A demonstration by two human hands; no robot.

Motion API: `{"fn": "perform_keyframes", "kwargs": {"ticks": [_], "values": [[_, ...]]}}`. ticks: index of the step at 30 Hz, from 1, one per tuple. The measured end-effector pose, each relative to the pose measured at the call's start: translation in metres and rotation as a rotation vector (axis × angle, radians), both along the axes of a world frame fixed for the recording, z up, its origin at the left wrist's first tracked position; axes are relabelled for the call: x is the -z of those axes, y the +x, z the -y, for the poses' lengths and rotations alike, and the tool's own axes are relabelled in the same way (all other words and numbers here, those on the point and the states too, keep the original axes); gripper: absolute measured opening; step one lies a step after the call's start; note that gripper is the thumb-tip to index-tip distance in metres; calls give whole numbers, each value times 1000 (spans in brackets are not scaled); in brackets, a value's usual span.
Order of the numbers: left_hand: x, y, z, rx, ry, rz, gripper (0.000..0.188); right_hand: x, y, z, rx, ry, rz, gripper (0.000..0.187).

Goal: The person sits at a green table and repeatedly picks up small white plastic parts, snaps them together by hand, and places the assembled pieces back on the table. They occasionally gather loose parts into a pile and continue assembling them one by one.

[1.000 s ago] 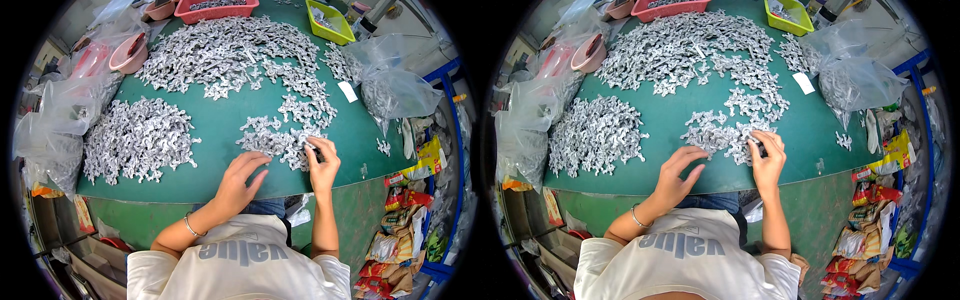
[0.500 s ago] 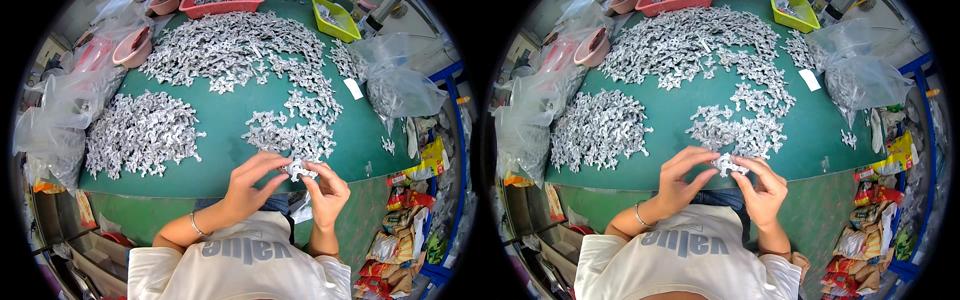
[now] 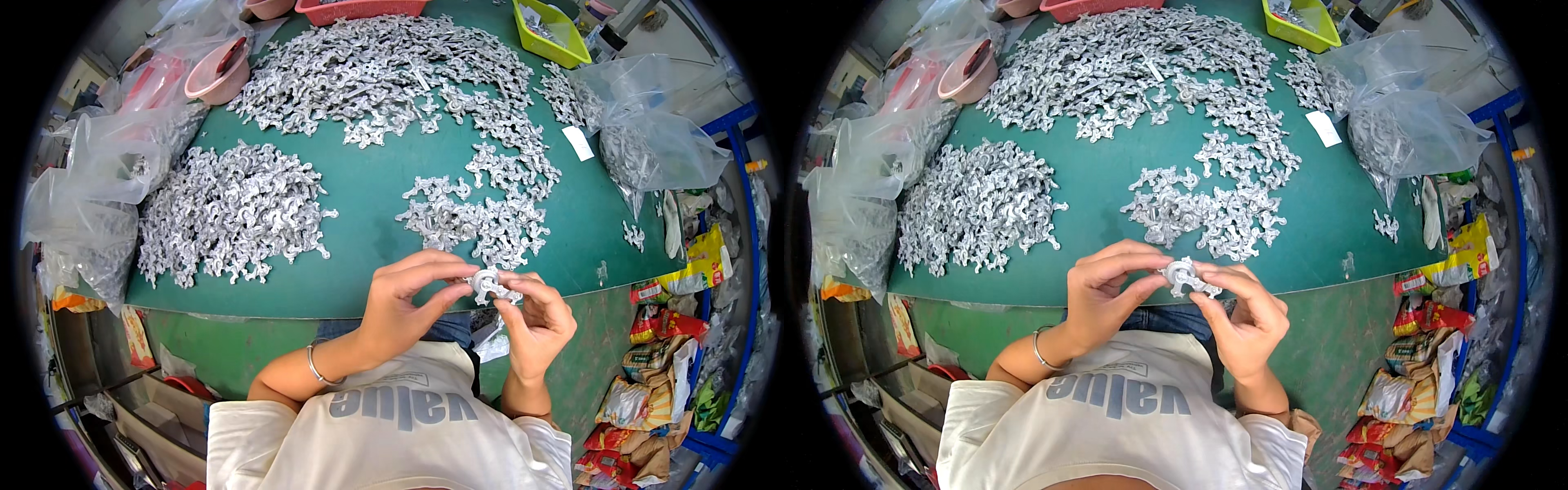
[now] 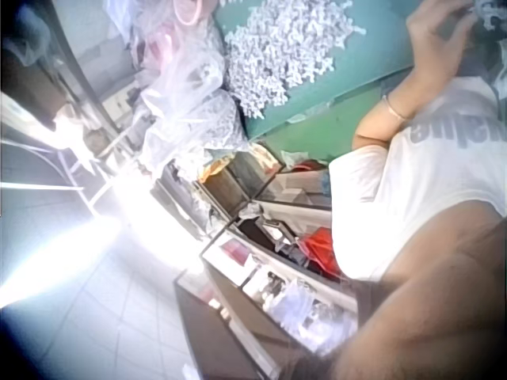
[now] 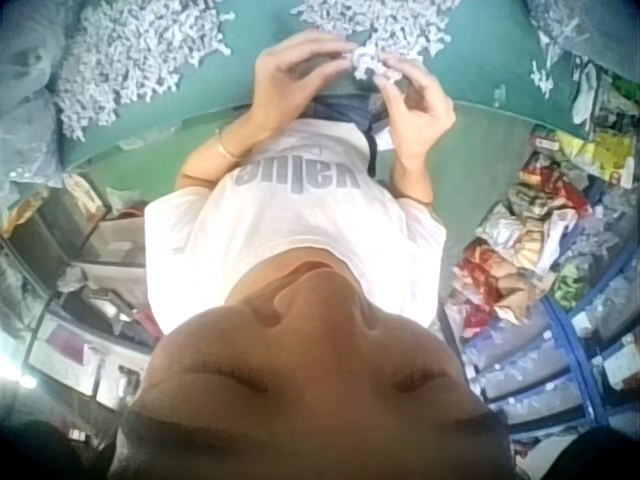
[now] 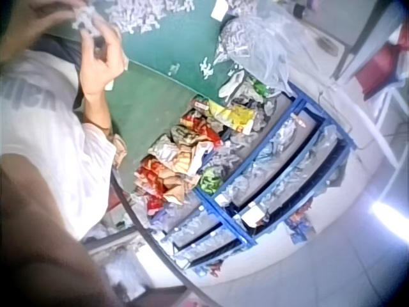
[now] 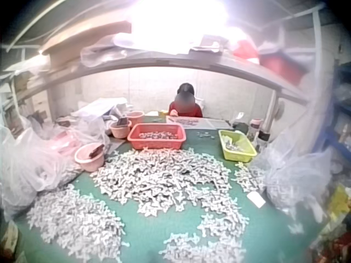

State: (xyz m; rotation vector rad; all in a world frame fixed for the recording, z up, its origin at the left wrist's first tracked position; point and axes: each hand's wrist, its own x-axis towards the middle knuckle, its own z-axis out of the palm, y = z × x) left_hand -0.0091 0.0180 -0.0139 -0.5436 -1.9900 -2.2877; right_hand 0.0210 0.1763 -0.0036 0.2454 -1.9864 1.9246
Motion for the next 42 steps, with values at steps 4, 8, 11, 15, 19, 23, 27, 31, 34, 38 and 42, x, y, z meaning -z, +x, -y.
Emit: {"fn": "perform_keyframes", "kwargs": {"ticks": [4,8,11,15,19,23,27,31,34,38,42], "values": [[0,0,2,34,22,12,23,0,0,1,1,23,-30,26],[-4,1,4,179,181,168,24,-2,2,2,48,111,-119,28],[-12,-3,8,364,368,338,29,-3,6,7,108,238,-251,30],[-19,2,3,386,447,320,36,3,12,9,164,319,-307,36],[-21,4,3,357,471,392,33,4,17,14,161,291,-312,35],[-24,2,7,379,406,400,26,9,18,15,60,-249,-116,29],[-26,2,8,394,418,377,20,-6,19,12,6,-358,154,27],[-28,-1,9,422,412,419,16,-6,18,11,-76,-484,172,24],[-27,-3,11,453,428,459,14,-7,19,14,-76,-502,175,22],[-26,-2,11,457,445,489,14,-7,18,15,-87,-482,140,23],[-26,-2,11,472,462,563,14,-10,17,16,-112,-524,159,31]]}}
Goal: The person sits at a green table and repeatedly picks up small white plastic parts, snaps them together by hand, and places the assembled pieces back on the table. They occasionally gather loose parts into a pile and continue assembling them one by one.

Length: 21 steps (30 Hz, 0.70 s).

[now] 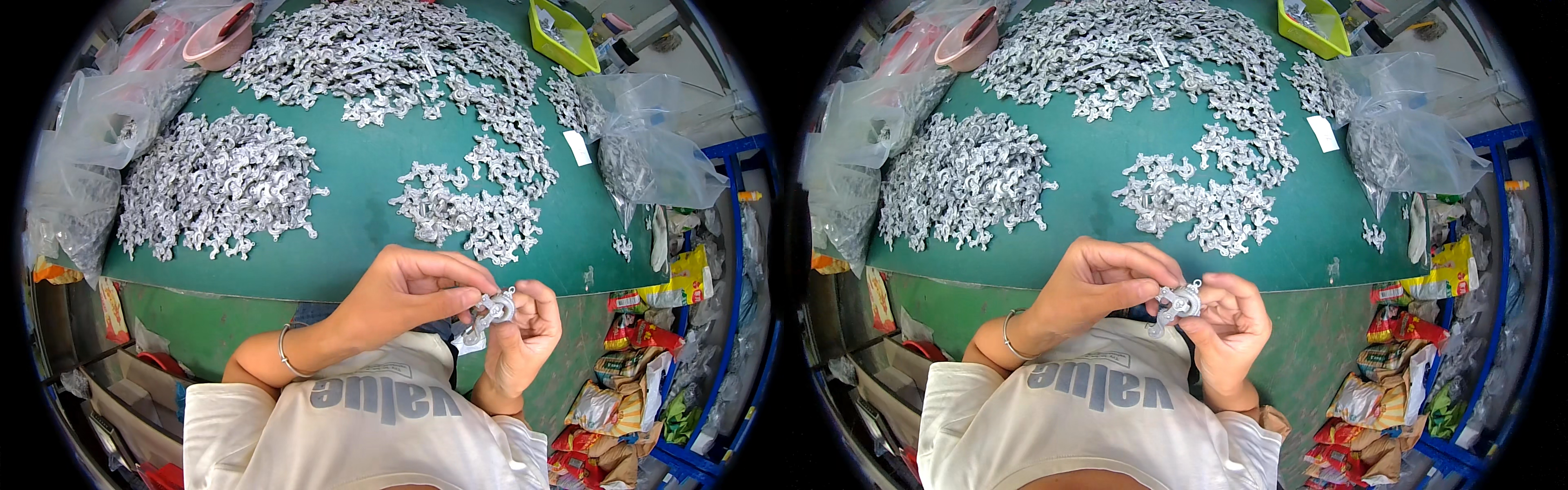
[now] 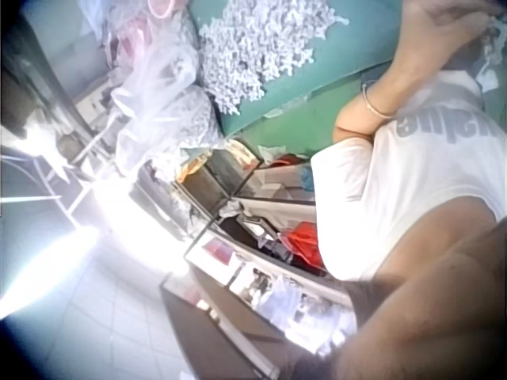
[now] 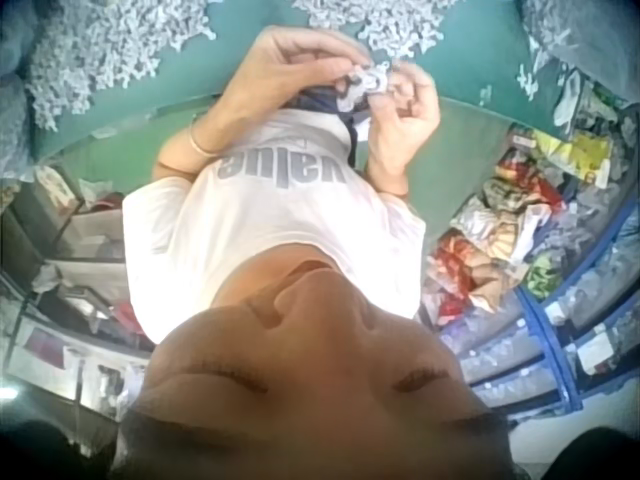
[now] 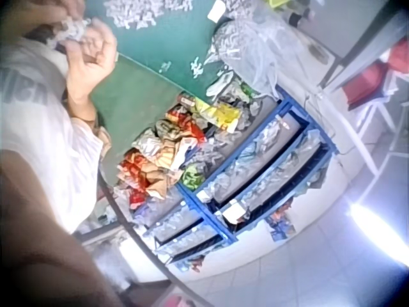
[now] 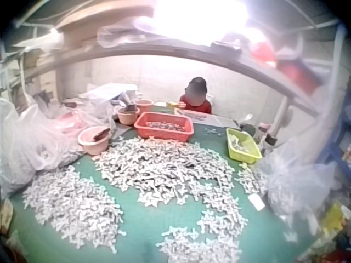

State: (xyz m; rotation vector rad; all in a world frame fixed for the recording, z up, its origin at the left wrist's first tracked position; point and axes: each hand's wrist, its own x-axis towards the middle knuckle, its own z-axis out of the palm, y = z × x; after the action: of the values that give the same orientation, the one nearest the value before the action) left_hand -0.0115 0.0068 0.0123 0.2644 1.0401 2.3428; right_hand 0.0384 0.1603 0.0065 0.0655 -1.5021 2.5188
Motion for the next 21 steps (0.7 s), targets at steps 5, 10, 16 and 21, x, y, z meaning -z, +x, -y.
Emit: {"fn": "perform_keyframes", "kwargs": {"ticks": [5,10,16,21], "values": [[0,0,0,12,8,29,13,5,0,-3,-31,17,-15,42],[1,2,-1,49,38,81,14,2,1,-3,-43,15,-6,42],[-1,3,-1,87,48,155,16,1,2,-4,-45,13,14,42],[0,4,-1,91,71,180,17,1,2,-4,-20,36,16,45]]}}
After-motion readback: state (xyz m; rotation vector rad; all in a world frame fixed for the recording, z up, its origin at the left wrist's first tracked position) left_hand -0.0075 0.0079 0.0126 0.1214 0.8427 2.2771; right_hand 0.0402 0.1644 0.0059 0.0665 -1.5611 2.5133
